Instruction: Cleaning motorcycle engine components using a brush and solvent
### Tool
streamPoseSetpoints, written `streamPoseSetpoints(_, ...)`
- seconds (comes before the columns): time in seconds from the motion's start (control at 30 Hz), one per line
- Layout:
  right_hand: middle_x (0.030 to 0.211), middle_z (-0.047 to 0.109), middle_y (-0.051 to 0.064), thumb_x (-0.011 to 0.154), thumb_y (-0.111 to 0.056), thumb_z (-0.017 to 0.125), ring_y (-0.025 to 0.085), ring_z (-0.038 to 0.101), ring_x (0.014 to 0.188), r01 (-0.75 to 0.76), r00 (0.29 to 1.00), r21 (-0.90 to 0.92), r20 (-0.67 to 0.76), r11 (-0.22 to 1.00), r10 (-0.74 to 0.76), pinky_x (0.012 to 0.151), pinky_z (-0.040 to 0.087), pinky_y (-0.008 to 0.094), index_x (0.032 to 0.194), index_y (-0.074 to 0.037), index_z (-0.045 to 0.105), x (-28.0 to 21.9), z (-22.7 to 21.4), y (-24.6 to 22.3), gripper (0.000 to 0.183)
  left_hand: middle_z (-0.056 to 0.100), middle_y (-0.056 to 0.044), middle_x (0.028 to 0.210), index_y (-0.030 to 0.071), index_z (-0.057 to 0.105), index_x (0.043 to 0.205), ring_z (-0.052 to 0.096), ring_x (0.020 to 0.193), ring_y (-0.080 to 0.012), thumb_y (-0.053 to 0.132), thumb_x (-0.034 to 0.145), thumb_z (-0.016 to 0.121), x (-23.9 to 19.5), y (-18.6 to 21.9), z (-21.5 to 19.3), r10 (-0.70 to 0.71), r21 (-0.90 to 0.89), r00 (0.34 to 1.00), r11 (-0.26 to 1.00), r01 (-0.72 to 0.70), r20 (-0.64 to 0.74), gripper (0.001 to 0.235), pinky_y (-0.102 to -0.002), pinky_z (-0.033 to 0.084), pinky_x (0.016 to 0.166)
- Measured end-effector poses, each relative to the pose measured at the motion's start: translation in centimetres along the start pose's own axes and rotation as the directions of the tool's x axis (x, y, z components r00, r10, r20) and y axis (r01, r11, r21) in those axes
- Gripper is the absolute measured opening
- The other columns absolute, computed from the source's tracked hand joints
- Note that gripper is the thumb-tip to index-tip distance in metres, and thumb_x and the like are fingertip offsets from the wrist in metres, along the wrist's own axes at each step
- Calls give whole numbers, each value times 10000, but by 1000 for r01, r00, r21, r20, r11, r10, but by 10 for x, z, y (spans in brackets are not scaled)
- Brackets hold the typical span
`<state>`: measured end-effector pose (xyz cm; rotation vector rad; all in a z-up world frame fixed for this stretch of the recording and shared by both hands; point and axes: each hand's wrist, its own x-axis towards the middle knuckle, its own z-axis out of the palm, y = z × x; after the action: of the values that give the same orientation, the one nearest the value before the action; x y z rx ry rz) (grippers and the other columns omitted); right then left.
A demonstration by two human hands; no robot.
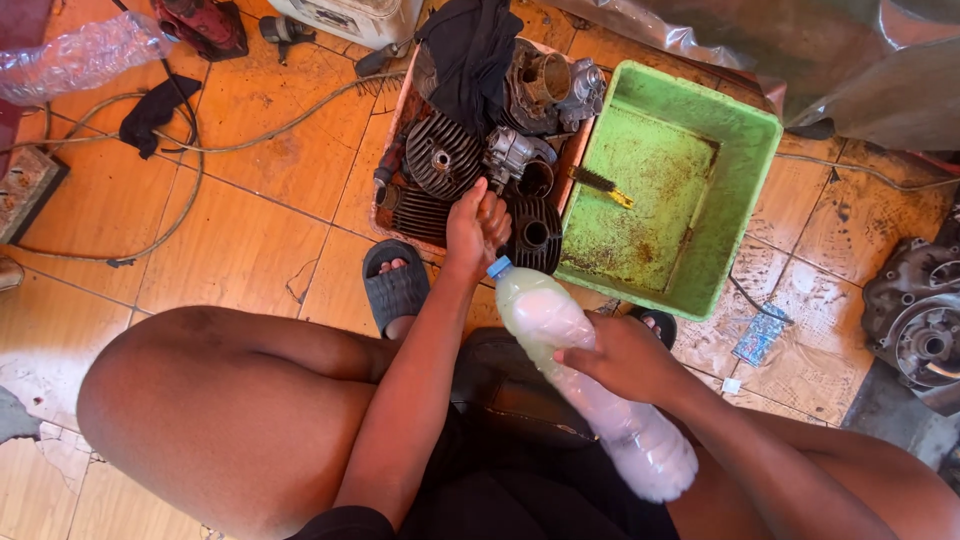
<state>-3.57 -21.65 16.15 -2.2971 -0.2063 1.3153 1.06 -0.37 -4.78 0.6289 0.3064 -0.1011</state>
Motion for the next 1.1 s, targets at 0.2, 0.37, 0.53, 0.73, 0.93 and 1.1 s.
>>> streamPoseSetpoints(0.2, 914, 745, 257, 805, -459, 750, 488, 695, 955, 141, 956, -44, -252, 989, -148, 809, 544, 549, 1064, -66, 681, 16, 15, 23, 476, 410, 3, 618, 162, 446, 587, 477, 620, -143, 298, 1073, 532, -10, 28, 25, 214, 174, 974, 965, -198, -77, 512, -269, 438, 645)
streamPoseSetpoints(0.37, 940, 737, 206, 754, -318, 841, 443, 702, 967, 396, 836, 22, -422, 918, -350, 825, 558, 500, 1092, -83, 686, 31, 40, 62, 440, 375, -4, 706, 64, 534, 1040, 369, 535, -90, 87, 1104, 308, -7, 25, -7, 331, 430, 903, 882, -193, -275, 236, -222, 352, 499)
streamPoseSetpoints(0.53, 1015, 731, 139, 702, -196, 925, 361, 722, 998, 766, 596, 86, -468, 637, -653, 942, 554, 468, 1071, -50, 693, 56, 70, 81, 459, 540, -44, 799, 77, 509, 940, 524, 645, -96, -103, 967, 329, -16, 6, -28, 339, 500, 840, 861, -94, -425, 256, -227, 492, 573)
streamPoseSetpoints(0.73, 1190, 740, 147, 670, -70, 919, 409, 633, 1184, 824, 513, 69, -513, 562, -689, 1063, 453, 522, 1192, -25, 716, 86, 101, 76, 562, 642, -119, 1127, 116, 654, 1121, 607, 872, -209, -90, 893, 409, -30, 9, -40, 135, 813, 909, 513, 276, -394, 393, -408, 536, 745)
streamPoseSetpoints(0.93, 1226, 704, 198, 722, -23, 873, 425, 602, 1205, 761, 577, 50, -507, 647, -640, 1074, 437, 546, 1271, 12, 673, 108, 112, 118, 585, 732, -26, 1121, 306, 706, 1257, 635, 1070, -243, 98, 982, 573, -31, 20, -45, 1, 897, 953, 339, 284, -302, 370, -405, 553, 870)
streamPoseSetpoints(1.1, 1254, 626, 306, 817, -72, 741, 538, 625, 1114, 496, 825, -265, -156, 827, -544, 922, 564, 613, 1274, -7, 605, 99, 76, 111, 481, 707, -230, 1201, 31, 658, 1338, 681, 1103, -360, 155, 966, 617, -14, -7, -90, 1, 873, 918, 312, 375, -396, 394, -467, 583, 893)
